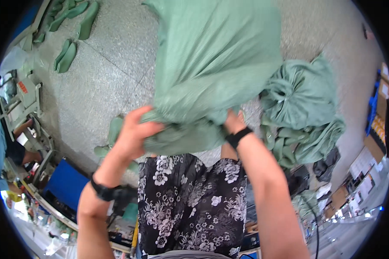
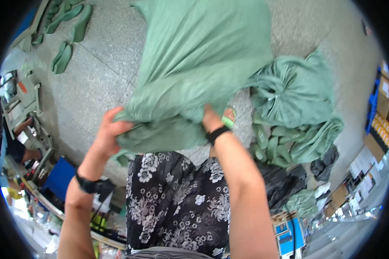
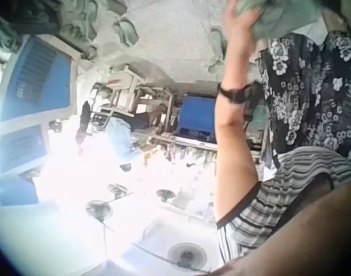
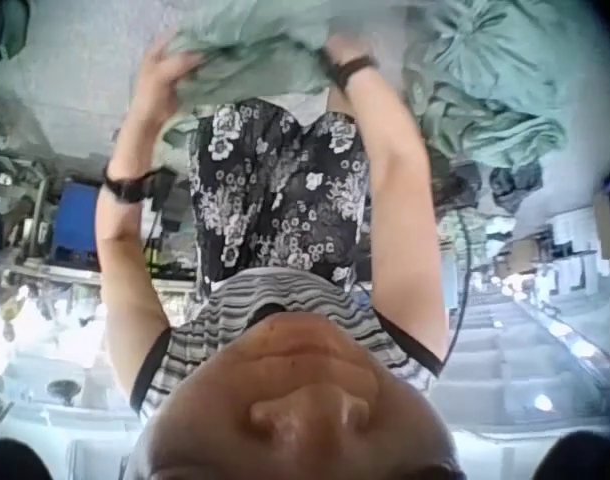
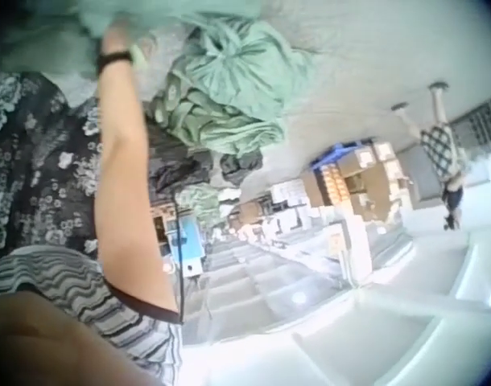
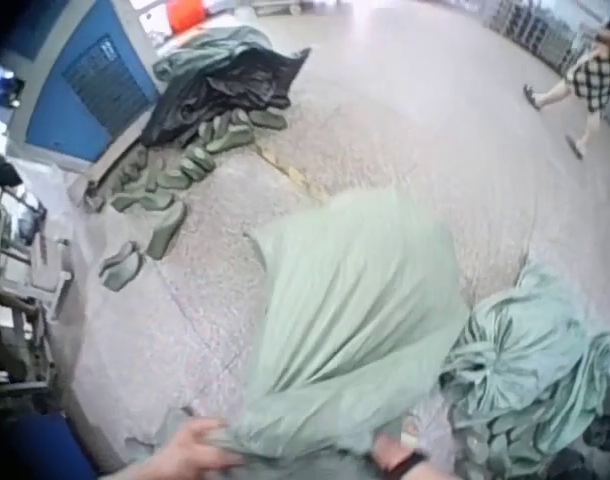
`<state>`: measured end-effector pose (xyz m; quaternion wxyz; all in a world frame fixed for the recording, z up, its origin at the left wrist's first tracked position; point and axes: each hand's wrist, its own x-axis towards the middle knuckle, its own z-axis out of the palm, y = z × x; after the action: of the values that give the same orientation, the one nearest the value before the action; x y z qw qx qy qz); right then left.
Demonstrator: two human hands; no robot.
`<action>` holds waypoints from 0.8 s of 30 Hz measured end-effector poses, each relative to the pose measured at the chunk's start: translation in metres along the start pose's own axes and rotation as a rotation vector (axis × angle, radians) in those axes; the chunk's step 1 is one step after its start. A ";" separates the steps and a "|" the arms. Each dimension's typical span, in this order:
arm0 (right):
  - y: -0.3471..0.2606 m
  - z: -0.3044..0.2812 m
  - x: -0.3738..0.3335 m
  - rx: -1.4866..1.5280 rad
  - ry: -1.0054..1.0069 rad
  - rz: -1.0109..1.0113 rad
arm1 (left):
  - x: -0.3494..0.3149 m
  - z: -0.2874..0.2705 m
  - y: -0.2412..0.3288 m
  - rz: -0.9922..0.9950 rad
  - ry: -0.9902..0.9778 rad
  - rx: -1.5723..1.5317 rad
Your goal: The recorder organizes green plastic shoe lasts from a bag and floor onto a workbench in a shoe manufacturing facility.
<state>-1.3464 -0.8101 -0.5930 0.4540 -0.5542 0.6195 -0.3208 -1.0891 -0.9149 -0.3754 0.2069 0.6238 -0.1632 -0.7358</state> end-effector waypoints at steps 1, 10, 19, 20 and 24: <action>-0.020 0.033 -0.008 -0.065 -0.017 -0.077 | -0.018 -0.023 0.012 -0.063 0.003 -0.183; -0.258 0.126 -0.023 -0.001 -0.544 0.281 | -0.109 -0.240 -0.028 0.023 0.485 -0.014; -0.188 0.082 0.021 -0.534 -0.380 0.016 | -0.029 -0.326 0.008 0.131 0.933 0.540; -0.161 0.080 0.033 -0.610 -0.410 0.007 | -0.008 -0.298 0.001 0.309 0.911 0.215; -0.083 0.102 0.087 -0.766 -0.413 -0.175 | 0.006 -0.181 -0.006 0.211 0.288 -0.427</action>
<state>-1.2174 -0.8988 -0.5751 0.3011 -0.7853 0.5408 0.0119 -0.9119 -0.9098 -0.4137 0.4302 0.6437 -0.0373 -0.6319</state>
